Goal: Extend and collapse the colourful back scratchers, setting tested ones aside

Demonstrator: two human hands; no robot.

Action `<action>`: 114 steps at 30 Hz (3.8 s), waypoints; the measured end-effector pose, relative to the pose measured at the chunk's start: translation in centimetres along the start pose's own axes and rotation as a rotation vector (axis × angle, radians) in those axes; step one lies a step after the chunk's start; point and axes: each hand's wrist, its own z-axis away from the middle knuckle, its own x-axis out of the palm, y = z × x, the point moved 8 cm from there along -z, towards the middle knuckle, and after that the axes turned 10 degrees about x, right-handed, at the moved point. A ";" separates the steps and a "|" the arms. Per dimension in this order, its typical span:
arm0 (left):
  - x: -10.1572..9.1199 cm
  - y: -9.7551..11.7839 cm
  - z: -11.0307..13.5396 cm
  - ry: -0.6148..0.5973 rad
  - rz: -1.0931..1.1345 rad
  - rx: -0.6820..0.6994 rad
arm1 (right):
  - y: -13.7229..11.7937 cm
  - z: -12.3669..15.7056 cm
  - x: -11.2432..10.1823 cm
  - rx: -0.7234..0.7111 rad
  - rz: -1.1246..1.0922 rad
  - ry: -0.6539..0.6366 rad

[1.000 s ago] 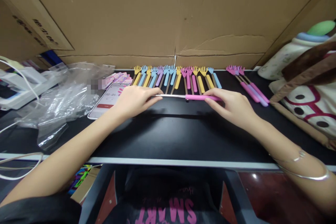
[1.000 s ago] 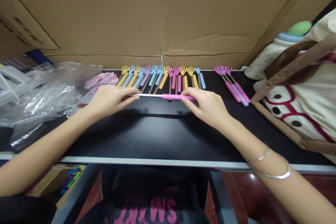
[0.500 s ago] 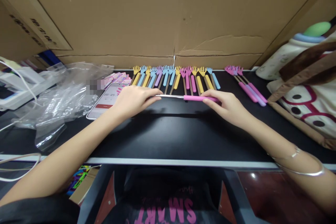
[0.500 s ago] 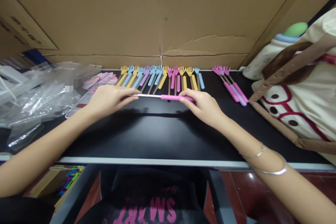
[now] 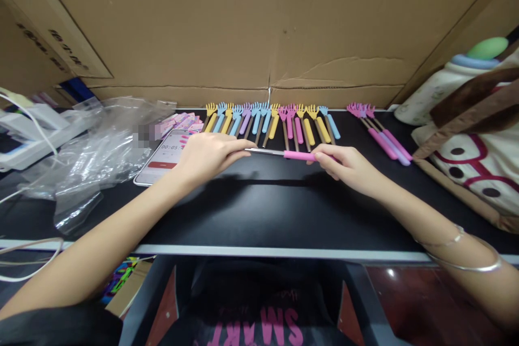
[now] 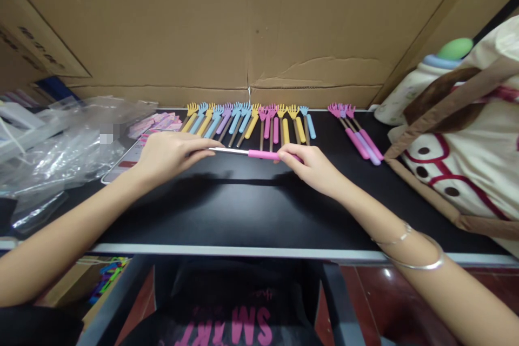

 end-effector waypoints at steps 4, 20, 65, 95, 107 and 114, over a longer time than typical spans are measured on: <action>0.1 0.1 0.0 0.009 0.000 0.009 | -0.3 0.1 -0.1 0.002 -0.008 0.014; 1.4 0.2 0.1 -0.095 0.080 -0.032 | 0.2 0.0 -0.4 0.009 -0.034 0.048; 3.5 0.1 0.3 -0.308 0.593 -0.177 | -0.4 0.2 -0.2 -0.030 0.076 0.090; 2.9 1.0 0.4 -0.447 0.283 -0.039 | -0.6 0.2 0.5 -0.024 0.132 -0.001; 2.3 -1.6 0.6 -0.400 0.285 0.010 | 0.0 0.1 -1.2 0.018 0.126 0.103; 2.2 -1.4 0.5 -0.367 0.273 0.056 | 0.3 -0.2 -0.4 -0.020 -0.004 0.037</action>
